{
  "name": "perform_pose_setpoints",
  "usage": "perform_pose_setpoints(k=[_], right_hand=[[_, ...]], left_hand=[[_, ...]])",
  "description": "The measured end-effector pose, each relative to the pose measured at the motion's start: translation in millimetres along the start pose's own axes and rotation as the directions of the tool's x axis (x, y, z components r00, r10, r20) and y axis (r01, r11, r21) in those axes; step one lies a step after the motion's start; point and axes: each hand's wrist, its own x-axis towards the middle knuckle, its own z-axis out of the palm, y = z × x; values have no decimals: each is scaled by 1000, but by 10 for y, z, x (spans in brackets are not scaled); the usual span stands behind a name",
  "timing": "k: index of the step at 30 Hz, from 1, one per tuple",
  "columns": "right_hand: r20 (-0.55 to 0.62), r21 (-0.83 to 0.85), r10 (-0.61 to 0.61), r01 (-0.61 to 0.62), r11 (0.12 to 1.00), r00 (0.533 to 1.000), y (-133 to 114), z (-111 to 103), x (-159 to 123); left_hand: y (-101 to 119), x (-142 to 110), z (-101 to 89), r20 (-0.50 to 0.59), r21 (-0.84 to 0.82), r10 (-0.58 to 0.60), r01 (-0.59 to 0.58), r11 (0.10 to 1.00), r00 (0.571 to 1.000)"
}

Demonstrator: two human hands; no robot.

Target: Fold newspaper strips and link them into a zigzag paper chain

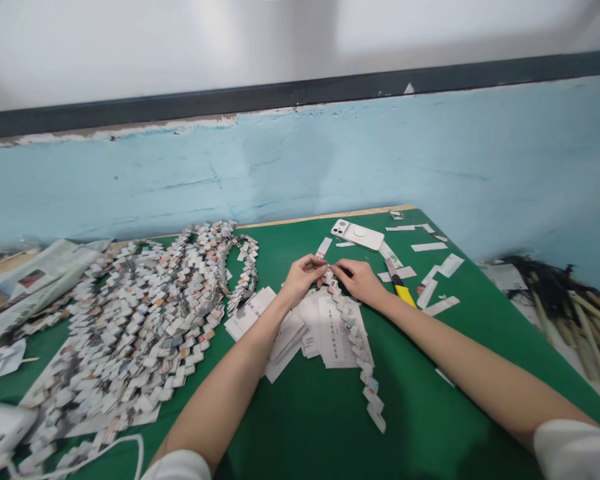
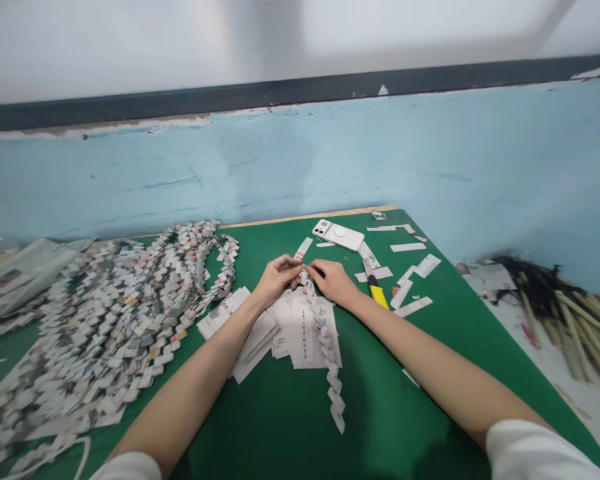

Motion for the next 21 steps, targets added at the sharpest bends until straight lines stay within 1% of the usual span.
perform_pose_setpoints(k=[4,9,11,13,16,18,21], right_hand=[[-23,10,13,-13,1000,1000,-40,26,5],[-19,80,57,-55,995,998,-49,7,25],[2,119,74,-74,990,997,-44,-6,27],[17,150,96,-97,984,995,-38,-15,25],[26,173,122,-125,977,992,-31,-18,22],[29,170,119,-122,978,992,-29,-15,21],[7,119,108,-108,987,994,-23,-12,23]], left_hand=[[1,16,-7,-3,-11,1,-1,1000,1000],[18,30,-5,-70,-40,-23,21,999,997],[18,27,-9,-52,-34,-29,27,999,998],[14,21,-15,-11,-36,-34,33,999,999],[5,13,-21,28,-44,-38,40,998,999],[1,12,-18,25,-39,-37,38,999,999],[5,10,-3,-5,-11,-11,11,1000,1000]])
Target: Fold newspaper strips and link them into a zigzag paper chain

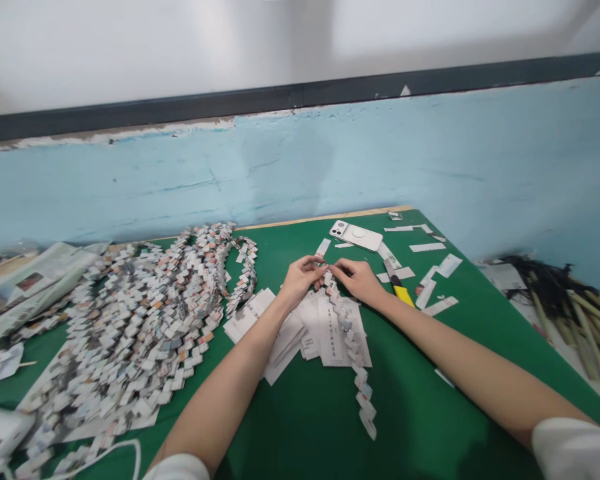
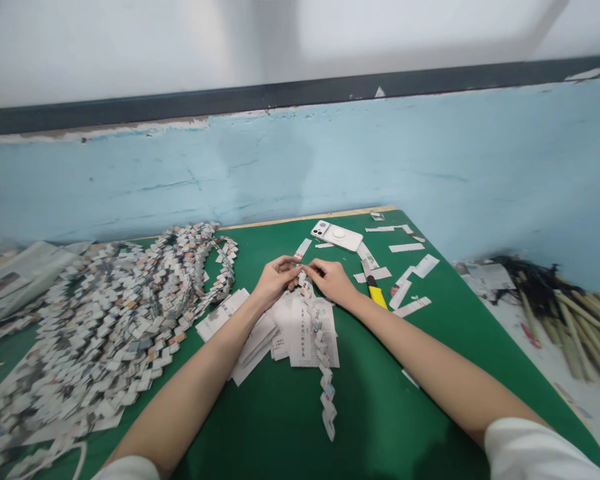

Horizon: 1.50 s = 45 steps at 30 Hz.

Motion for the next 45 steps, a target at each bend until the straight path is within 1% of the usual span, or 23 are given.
perform_pose_setpoints(k=[3,8,13,17,25,33,39,45], right_hand=[[-13,-52,-6,6,999,1000,7,-6,3],[1,-59,-20,20,998,1000,5,-16,-6],[-14,-90,-41,40,995,999,-6,2,-29],[-23,-101,-44,42,994,999,-7,11,-31],[11,-105,-41,42,994,999,26,-2,-13],[23,-117,-52,54,992,998,19,-8,-37],[8,-129,-58,58,990,998,7,8,-37],[-17,-141,-43,40,989,999,11,20,-30]], left_hand=[[9,-6,13,-19,38,36,-36,999,999],[-6,-12,8,-4,86,66,-65,994,998],[-38,-6,4,30,76,66,-68,995,997],[-17,-11,19,40,111,81,-85,990,996],[5,-15,26,31,134,70,-74,988,997],[-3,-26,18,55,99,46,-52,994,997],[-46,1,7,78,175,57,-69,982,995],[-56,-9,44,54,188,82,-91,978,995]])
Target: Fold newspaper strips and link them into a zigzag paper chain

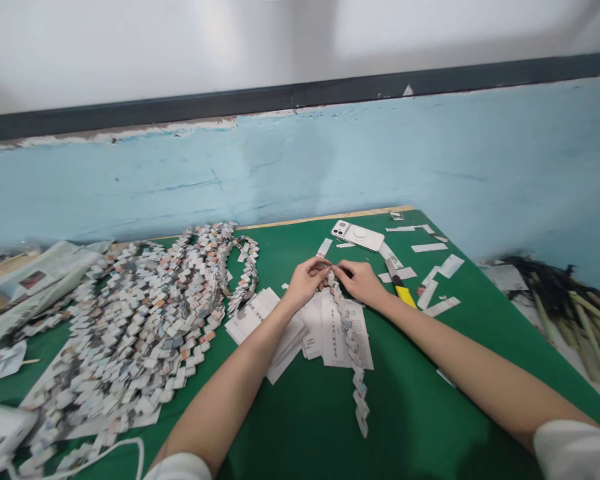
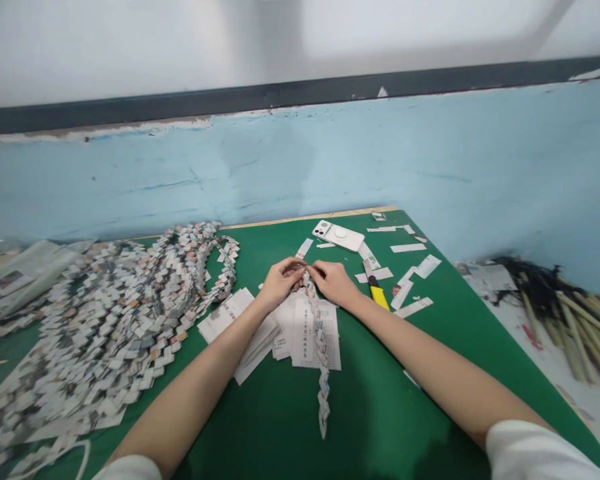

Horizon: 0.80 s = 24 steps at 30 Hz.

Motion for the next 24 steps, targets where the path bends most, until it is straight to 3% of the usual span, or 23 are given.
perform_pose_setpoints(k=[8,16,24], right_hand=[[-4,-53,-7,7,999,1000,6,30,-9],[-5,-110,-53,53,993,999,18,63,-35],[-14,-140,-73,70,988,997,21,73,-49]], left_hand=[[4,-11,37,-42,-15,-4,4,1000,999],[39,-7,1,-56,-133,-122,114,984,991],[103,-26,25,-105,-144,-165,149,978,981]])
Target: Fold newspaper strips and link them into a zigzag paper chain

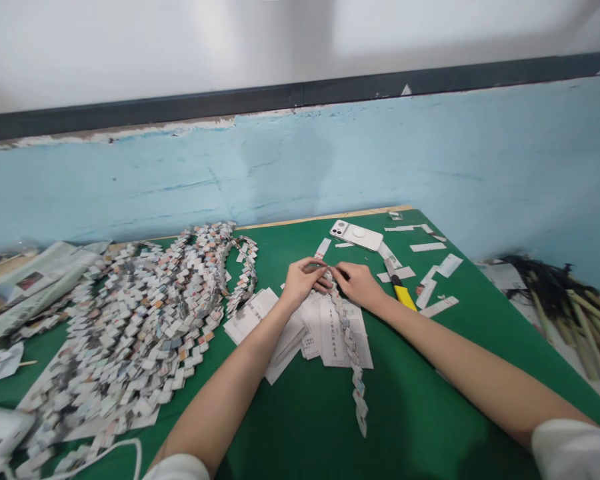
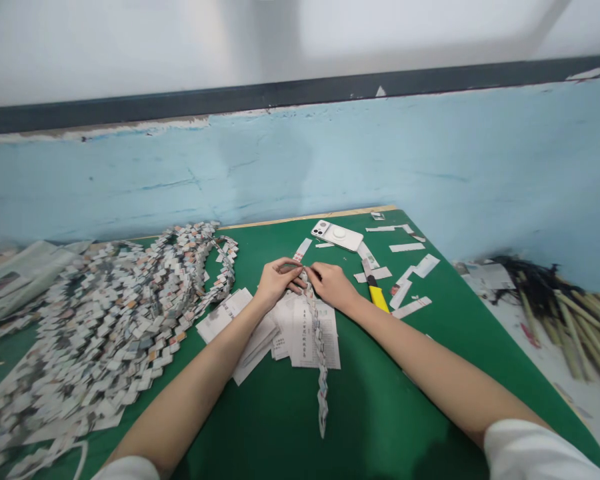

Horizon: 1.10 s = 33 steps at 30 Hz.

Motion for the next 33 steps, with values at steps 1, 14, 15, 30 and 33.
perform_pose_setpoints(k=[1,14,15,30,33], right_hand=[[-1,-3,0,0,1000,1000,-3,1,-1],[-17,-34,-9,9,999,1000,-29,35,-37],[-18,-28,-8,7,1000,1000,-32,32,-37],[-93,117,16,-5,993,996,-63,-5,5],[-67,161,32,-21,987,997,-72,-37,11]], left_hand=[[2,-1,2,-4,-3,-3,3,1000,1000],[11,9,-33,1,-70,-45,45,997,999],[9,10,-35,7,-72,-46,46,996,999],[0,56,-49,7,-74,-46,46,996,999],[-17,66,-65,23,-84,-29,31,996,999]])
